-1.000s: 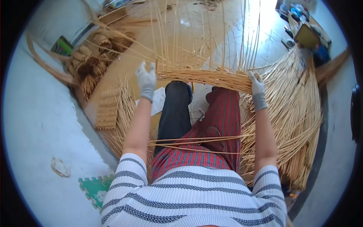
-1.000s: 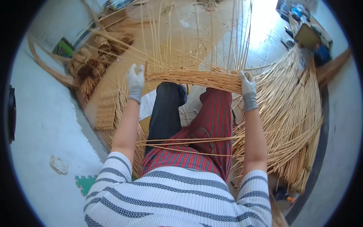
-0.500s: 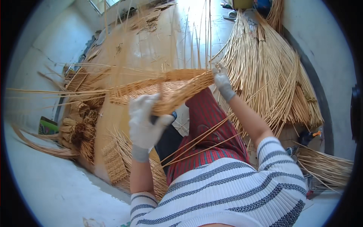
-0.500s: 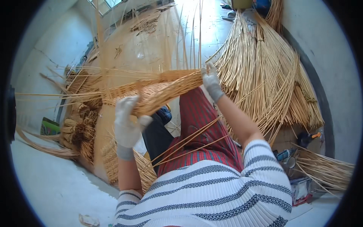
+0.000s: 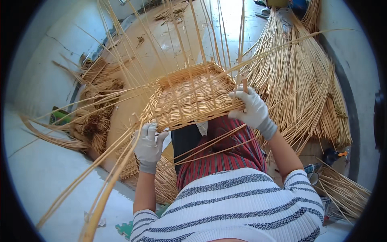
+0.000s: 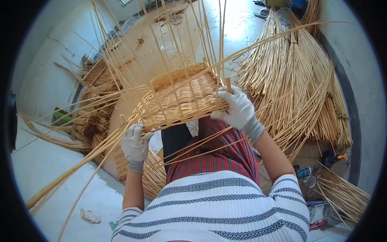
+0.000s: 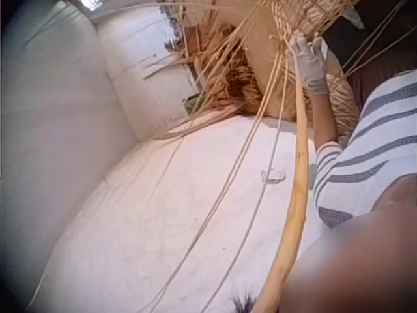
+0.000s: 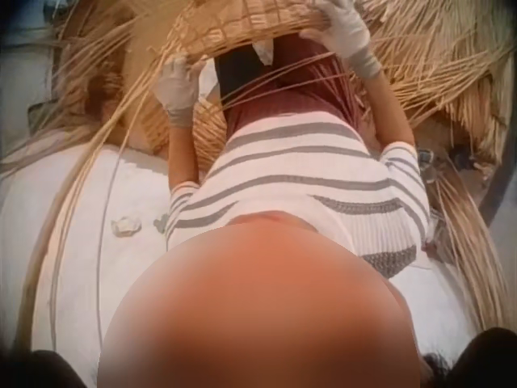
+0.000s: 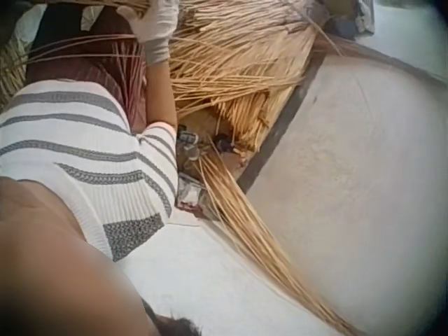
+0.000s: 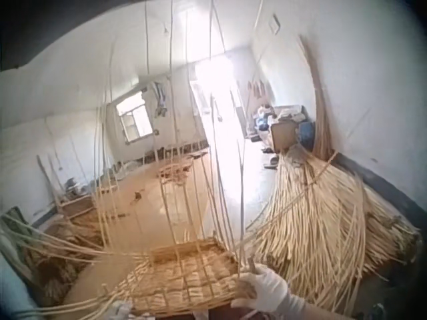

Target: Weaving a wicker or straw basket.

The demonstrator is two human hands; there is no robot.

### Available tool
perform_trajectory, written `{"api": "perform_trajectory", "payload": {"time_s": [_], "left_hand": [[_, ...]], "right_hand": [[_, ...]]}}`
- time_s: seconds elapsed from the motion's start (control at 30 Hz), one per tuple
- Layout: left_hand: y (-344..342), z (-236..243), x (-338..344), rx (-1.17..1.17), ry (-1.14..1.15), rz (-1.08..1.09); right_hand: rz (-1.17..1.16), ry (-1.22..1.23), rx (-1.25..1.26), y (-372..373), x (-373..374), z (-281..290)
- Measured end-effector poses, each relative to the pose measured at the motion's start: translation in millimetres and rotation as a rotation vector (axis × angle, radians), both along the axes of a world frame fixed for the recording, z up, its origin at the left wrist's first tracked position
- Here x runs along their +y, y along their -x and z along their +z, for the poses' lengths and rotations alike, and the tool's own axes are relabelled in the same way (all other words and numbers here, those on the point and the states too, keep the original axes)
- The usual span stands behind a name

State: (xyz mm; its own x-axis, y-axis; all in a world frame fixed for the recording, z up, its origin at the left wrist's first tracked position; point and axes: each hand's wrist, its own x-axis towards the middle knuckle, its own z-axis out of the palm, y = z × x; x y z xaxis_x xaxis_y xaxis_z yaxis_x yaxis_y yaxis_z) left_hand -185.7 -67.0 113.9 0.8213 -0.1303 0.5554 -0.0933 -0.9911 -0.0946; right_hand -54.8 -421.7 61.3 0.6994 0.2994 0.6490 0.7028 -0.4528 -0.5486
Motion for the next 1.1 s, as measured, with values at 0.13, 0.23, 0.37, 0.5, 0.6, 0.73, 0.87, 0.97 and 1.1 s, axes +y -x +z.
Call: {"api": "perform_trajectory", "payload": {"time_s": [0.13,0.23,0.37,0.5,0.6,0.73,0.87,0.97,1.1], "left_hand": [[-3,-11,15,0.071,-0.068,0.029],[-6,-20,22,0.174,0.003,0.073],[-28,-20,26,0.196,0.081,0.057],[-101,-27,55,0.284,0.098,0.074],[-174,-73,87,0.370,0.168,0.081],[-260,-118,110,0.659,0.239,0.288],[-299,-123,146,0.684,0.267,0.181],[-308,-112,148,0.731,0.339,0.214],[-322,-117,138,0.647,0.313,0.222]], "right_hand": [[-0.042,0.033,-0.067,8,11,-18],[-0.088,-0.002,-0.101,9,20,-25],[-0.103,0.051,-0.077,-25,21,-18],[-0.107,0.190,0.049,-110,43,-14],[-0.090,0.364,0.278,-193,75,-28],[-0.187,0.417,0.208,-258,117,-102],[-0.219,0.332,-0.156,-272,160,-107],[-0.152,0.559,-0.114,-279,188,-85],[-0.069,0.758,-0.143,-313,203,-87]]}}
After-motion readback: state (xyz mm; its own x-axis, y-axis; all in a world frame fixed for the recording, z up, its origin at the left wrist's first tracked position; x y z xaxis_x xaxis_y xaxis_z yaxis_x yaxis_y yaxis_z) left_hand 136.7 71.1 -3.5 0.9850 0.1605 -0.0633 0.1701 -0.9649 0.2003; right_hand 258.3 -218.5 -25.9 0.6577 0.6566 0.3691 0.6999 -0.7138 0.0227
